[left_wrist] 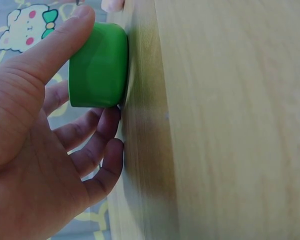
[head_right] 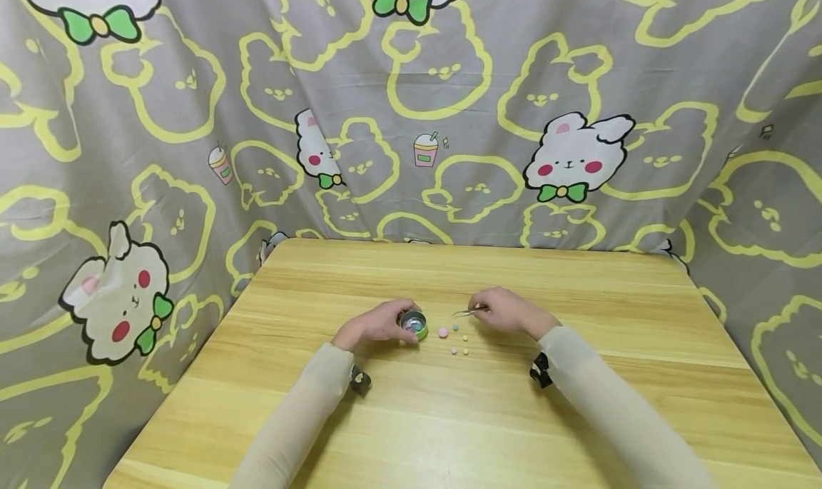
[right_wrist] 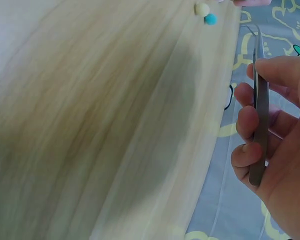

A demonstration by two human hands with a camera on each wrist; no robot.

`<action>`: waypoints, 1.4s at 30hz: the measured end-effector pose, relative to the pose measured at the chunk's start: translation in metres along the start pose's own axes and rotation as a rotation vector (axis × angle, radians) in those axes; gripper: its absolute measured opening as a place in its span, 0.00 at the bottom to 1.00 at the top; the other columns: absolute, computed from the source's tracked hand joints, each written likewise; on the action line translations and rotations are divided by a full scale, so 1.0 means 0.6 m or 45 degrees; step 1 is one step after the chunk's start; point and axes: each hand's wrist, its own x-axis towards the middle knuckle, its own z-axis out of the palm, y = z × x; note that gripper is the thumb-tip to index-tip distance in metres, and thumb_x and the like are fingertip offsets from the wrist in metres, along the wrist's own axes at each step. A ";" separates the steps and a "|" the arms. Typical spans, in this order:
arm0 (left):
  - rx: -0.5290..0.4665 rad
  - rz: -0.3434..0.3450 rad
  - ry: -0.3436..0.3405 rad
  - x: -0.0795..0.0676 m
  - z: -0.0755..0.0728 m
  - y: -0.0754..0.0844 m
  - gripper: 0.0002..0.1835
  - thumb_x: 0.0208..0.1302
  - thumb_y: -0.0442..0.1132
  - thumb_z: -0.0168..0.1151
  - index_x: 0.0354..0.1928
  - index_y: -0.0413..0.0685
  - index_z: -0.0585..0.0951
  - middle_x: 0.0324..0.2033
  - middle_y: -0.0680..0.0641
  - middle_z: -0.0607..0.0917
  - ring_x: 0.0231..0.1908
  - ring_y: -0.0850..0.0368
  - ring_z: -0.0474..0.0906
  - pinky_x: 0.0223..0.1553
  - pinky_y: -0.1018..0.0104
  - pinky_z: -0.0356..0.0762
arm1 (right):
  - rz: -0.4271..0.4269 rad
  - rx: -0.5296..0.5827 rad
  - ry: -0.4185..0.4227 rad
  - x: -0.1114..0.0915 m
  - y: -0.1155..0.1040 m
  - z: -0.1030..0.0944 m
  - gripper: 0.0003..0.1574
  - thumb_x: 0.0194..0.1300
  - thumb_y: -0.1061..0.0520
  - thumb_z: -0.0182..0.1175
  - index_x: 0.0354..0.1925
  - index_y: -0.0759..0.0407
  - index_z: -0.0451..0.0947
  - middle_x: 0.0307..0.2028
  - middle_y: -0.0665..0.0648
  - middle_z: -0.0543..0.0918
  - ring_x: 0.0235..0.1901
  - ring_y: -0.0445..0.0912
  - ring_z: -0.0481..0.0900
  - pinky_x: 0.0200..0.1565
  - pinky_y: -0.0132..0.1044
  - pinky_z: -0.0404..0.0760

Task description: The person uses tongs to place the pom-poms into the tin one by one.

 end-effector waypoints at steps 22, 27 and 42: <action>0.033 0.008 -0.003 0.001 -0.001 0.002 0.27 0.52 0.48 0.73 0.53 0.53 0.74 0.45 0.53 0.78 0.45 0.59 0.75 0.47 0.66 0.72 | -0.036 -0.021 0.011 -0.001 0.014 0.022 0.07 0.64 0.61 0.58 0.39 0.52 0.81 0.36 0.46 0.81 0.35 0.39 0.76 0.37 0.39 0.75; 0.028 0.016 -0.005 0.001 -0.001 0.001 0.27 0.52 0.47 0.73 0.53 0.53 0.74 0.44 0.53 0.78 0.44 0.60 0.75 0.46 0.66 0.72 | -0.022 -0.025 -0.010 0.001 0.016 0.026 0.07 0.64 0.61 0.58 0.40 0.53 0.81 0.36 0.47 0.81 0.36 0.40 0.76 0.39 0.40 0.76; 0.028 0.040 0.001 0.004 -0.001 -0.004 0.27 0.51 0.48 0.73 0.52 0.53 0.74 0.43 0.54 0.79 0.43 0.61 0.74 0.46 0.67 0.72 | 0.005 -0.035 -0.027 -0.001 0.014 0.032 0.06 0.64 0.60 0.58 0.40 0.53 0.81 0.36 0.48 0.79 0.37 0.43 0.76 0.40 0.43 0.75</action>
